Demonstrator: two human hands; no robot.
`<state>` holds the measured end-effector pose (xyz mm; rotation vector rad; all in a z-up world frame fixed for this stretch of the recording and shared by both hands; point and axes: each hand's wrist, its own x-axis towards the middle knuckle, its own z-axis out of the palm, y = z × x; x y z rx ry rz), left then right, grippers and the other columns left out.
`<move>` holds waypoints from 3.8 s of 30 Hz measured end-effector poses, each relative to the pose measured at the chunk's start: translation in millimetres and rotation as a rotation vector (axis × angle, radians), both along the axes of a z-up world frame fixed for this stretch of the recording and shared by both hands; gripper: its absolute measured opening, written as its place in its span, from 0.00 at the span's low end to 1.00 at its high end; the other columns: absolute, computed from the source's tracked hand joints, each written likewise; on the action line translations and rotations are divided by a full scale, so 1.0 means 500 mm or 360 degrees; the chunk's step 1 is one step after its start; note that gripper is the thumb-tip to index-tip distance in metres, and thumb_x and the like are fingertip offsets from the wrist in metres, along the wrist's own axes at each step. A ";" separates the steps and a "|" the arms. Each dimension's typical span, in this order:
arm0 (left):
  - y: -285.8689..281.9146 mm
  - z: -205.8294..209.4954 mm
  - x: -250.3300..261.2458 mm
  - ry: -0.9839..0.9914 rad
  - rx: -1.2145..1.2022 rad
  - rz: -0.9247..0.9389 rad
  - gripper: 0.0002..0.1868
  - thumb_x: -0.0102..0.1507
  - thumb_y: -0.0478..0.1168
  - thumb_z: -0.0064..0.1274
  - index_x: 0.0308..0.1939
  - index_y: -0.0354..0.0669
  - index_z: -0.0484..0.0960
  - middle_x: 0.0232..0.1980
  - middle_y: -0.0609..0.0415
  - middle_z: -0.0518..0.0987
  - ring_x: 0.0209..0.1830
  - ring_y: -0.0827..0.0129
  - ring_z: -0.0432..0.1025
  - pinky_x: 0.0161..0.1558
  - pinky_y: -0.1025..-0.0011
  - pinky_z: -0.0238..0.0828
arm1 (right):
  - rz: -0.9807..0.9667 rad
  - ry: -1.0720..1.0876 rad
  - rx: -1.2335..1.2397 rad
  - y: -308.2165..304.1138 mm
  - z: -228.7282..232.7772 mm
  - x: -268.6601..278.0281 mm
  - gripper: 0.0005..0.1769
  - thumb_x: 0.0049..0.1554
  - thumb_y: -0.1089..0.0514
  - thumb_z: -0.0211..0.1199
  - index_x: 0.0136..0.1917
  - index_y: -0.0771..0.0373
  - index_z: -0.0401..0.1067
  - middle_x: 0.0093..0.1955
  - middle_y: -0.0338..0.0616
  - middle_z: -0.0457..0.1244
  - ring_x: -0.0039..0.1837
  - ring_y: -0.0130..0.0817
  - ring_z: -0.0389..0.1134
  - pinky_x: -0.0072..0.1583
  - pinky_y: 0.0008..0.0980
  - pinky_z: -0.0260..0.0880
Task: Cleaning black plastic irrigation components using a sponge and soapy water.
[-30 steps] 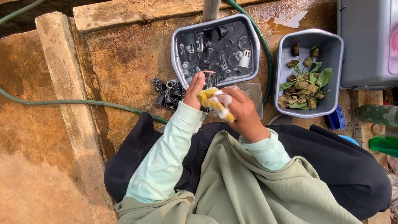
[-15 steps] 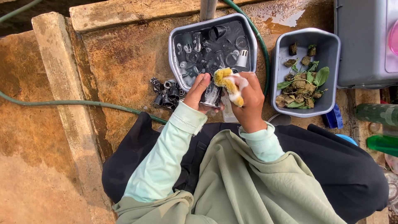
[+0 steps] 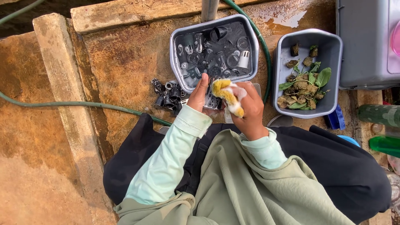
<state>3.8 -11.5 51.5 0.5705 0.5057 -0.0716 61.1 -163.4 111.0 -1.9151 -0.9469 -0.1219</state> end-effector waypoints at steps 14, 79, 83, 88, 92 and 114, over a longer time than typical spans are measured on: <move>0.006 -0.052 -0.001 0.0051 -0.0047 0.0167 0.28 0.71 0.60 0.44 0.60 0.40 0.74 0.46 0.50 0.82 0.40 0.64 0.81 0.41 0.60 0.84 | 0.0154 -0.0012 -0.0017 -0.008 0.012 -0.001 0.18 0.53 0.69 0.71 0.57 0.63 0.74 0.53 0.49 0.66 0.52 0.48 0.71 0.54 0.39 0.71; 0.026 -0.047 -0.023 -0.0432 0.2319 -0.0111 0.30 0.54 0.47 0.71 0.55 0.45 0.76 0.49 0.49 0.73 0.44 0.56 0.76 0.46 0.62 0.76 | 0.0108 -0.0059 -0.0368 -0.023 -0.030 0.081 0.22 0.50 0.74 0.65 0.58 0.65 0.73 0.52 0.52 0.63 0.54 0.50 0.68 0.54 0.40 0.69; 0.156 -0.181 -0.049 0.0608 0.2206 0.0094 0.27 0.59 0.51 0.68 0.52 0.45 0.71 0.49 0.49 0.76 0.43 0.59 0.77 0.43 0.59 0.75 | -0.0132 0.0103 -0.0306 -0.069 -0.088 0.096 0.14 0.58 0.72 0.65 0.58 0.67 0.72 0.53 0.51 0.64 0.54 0.49 0.68 0.55 0.38 0.68; 0.287 -0.472 -0.164 0.1713 0.1801 0.0412 0.35 0.62 0.46 0.64 0.65 0.47 0.58 0.58 0.39 0.70 0.52 0.47 0.72 0.54 0.52 0.67 | -0.0327 0.0231 -0.0372 -0.140 -0.155 0.090 0.11 0.61 0.68 0.67 0.57 0.68 0.72 0.52 0.51 0.65 0.53 0.48 0.69 0.55 0.37 0.67; 0.288 -0.638 -0.208 0.2073 0.2163 0.0491 0.40 0.51 0.41 0.69 0.60 0.49 0.59 0.62 0.38 0.68 0.59 0.41 0.67 0.57 0.51 0.67 | -0.0387 0.0345 -0.0473 -0.161 -0.181 0.081 0.11 0.60 0.65 0.69 0.56 0.67 0.73 0.50 0.49 0.65 0.51 0.46 0.68 0.53 0.37 0.67; 0.032 -0.508 0.201 0.0265 0.2998 -0.0473 0.28 0.59 0.45 0.67 0.60 0.49 0.74 0.61 0.48 0.74 0.64 0.48 0.66 0.63 0.54 0.67 | -0.0462 0.0466 -0.0455 -0.162 -0.186 0.106 0.11 0.57 0.65 0.69 0.54 0.67 0.74 0.47 0.46 0.65 0.48 0.41 0.68 0.50 0.33 0.67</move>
